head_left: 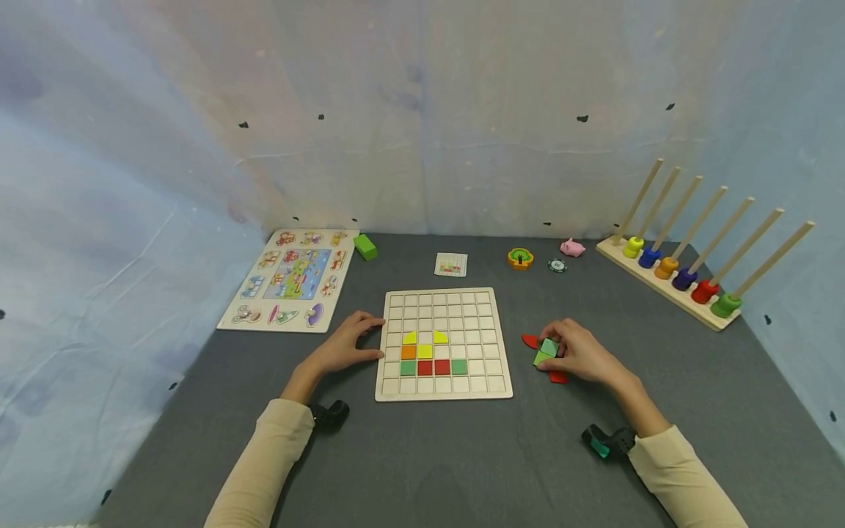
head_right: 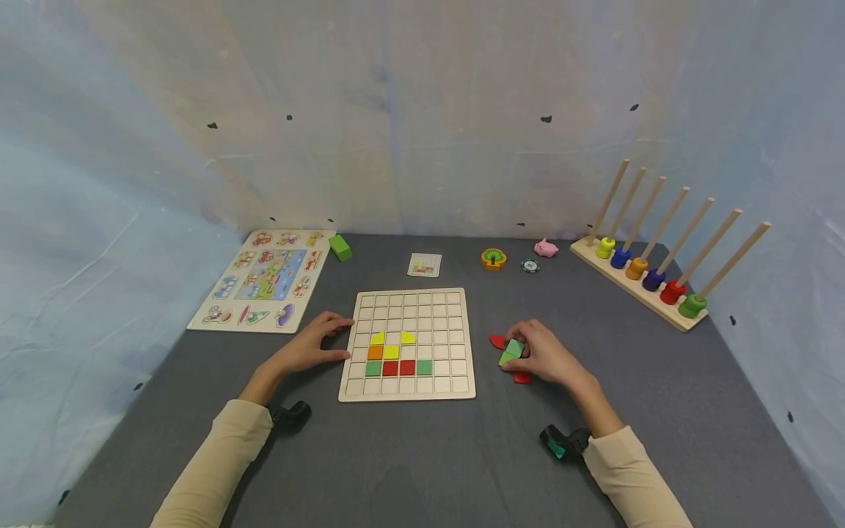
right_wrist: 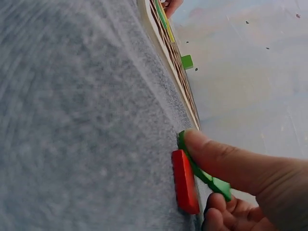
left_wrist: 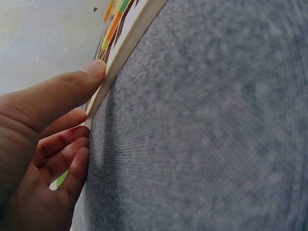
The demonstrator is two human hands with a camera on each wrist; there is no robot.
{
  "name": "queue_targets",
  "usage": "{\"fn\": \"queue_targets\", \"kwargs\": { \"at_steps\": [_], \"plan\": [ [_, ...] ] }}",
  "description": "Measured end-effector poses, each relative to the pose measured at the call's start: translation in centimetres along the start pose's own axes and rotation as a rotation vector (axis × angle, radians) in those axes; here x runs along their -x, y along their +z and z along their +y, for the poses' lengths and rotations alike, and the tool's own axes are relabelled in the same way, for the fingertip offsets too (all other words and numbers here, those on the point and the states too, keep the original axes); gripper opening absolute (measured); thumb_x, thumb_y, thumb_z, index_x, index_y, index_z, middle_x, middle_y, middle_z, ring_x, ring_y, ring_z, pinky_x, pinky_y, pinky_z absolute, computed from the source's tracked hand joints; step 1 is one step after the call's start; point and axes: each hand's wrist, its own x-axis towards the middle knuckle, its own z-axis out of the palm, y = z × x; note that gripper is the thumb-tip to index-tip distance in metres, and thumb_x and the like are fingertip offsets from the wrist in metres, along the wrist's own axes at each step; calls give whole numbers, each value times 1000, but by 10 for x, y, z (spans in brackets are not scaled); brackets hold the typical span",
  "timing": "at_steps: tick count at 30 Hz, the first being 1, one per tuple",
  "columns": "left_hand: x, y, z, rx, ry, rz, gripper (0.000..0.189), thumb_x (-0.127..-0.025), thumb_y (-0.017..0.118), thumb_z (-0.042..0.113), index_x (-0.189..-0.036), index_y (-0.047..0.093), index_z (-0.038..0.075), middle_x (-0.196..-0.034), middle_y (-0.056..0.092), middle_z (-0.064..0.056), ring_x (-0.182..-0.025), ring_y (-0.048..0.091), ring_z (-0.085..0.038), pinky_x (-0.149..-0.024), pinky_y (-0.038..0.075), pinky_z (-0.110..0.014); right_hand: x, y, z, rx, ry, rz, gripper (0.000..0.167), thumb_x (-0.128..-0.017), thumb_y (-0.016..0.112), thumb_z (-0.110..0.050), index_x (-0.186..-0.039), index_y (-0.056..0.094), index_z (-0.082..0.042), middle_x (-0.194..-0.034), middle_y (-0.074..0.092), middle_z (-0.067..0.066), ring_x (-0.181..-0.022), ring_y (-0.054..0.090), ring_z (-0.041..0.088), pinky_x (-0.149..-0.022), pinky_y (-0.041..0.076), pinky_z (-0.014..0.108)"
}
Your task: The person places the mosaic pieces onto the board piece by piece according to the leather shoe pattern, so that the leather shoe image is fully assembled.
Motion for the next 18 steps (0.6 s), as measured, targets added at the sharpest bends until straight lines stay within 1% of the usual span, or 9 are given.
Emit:
{"fn": "queue_targets", "kwargs": {
  "at_steps": [6,8,11,14,18],
  "plan": [
    [0,0,0,-7,-9,-1,64,-80,74,29,-134,49,5,-123,43,-11,-110,45,-25,-96,40,-44,-3,2,1,-52,-72,62,17,-83,72,-13,-97,64,-7,-78,56,-2,-66,49,8,-58,43,24],
    [0,-1,1,-7,-11,-2,64,-80,74,29,-134,49,5,-123,43,-11,-110,45,-25,-96,40,-44,-4,3,-1,-64,-94,98,16,-84,70,-10,-98,65,-6,-78,57,-3,-65,51,7,-58,44,23],
    [0,-1,1,-7,-11,-2,64,-80,74,29,-134,49,5,-123,43,-11,-110,45,-25,-96,40,-44,-9,7,-7,-108,-134,144,18,-83,69,-7,-101,65,-4,-80,59,-1,-65,53,7,-57,46,23],
    [0,-1,1,-13,-12,-2,64,-80,74,29,-134,48,5,-123,43,-11,-110,45,-26,-95,39,-44,-14,15,-15,-174,-165,146,18,-84,69,-5,-101,65,-4,-81,61,0,-66,56,8,-57,48,23],
    [0,0,2,-14,-12,0,64,-81,74,29,-134,48,5,-123,43,-11,-109,45,-26,-95,39,-45,-22,29,-29,-244,-186,99,14,-85,67,-7,-99,66,-5,-81,62,-1,-67,57,8,-58,48,24]
  ]
}}
